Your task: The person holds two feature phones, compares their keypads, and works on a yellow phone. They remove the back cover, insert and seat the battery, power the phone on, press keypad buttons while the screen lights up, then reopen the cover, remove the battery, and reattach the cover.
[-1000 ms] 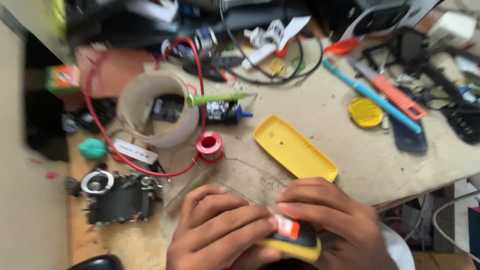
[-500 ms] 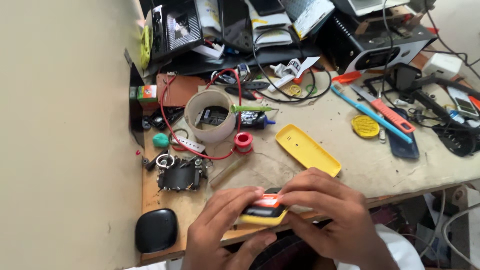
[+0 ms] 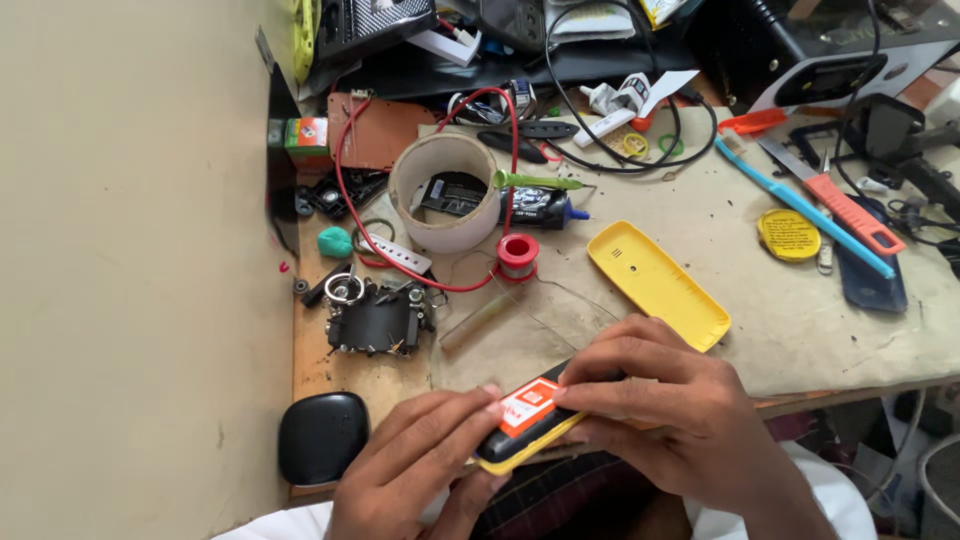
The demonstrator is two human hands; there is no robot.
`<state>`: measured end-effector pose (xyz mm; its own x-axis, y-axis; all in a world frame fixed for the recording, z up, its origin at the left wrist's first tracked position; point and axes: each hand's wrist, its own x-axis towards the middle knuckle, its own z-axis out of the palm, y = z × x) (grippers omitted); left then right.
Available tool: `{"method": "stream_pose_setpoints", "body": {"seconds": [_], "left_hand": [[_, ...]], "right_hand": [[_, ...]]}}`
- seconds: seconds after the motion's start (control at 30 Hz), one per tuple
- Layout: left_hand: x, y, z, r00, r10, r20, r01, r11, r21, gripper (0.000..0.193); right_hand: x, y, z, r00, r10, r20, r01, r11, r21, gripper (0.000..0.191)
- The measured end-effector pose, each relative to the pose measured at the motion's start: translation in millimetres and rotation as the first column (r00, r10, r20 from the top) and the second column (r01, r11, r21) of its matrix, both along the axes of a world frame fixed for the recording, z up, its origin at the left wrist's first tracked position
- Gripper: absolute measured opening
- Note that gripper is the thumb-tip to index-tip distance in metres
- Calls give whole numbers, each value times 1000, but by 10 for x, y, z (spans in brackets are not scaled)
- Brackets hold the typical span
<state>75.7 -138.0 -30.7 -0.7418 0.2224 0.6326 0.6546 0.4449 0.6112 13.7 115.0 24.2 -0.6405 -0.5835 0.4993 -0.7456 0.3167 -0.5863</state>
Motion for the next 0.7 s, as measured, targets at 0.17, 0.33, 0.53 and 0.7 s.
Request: {"method": "stream_pose_setpoints", "body": {"seconds": [0.17,0.33,0.53,0.7], "left_hand": [[31,5,-20,1000,-17,22,17,1000,1,40],[56,245,15,814,214,540,-380,899,217,33],[-270,750,-49,796,-390,463,-436,161,885,36],[-439,1062,50,816,-408,410,-306,296,905,34]], "right_hand": [[-100,-61,-12,999,17,-27,-16,998,65,30],[32,-201,-76,964,-265,-5,261,954,-144,40],[213,-239,-188,822,-104,560,479,658,-581,50],[-61,-211,-190,605,437,665,316,635,-705,56]]}}
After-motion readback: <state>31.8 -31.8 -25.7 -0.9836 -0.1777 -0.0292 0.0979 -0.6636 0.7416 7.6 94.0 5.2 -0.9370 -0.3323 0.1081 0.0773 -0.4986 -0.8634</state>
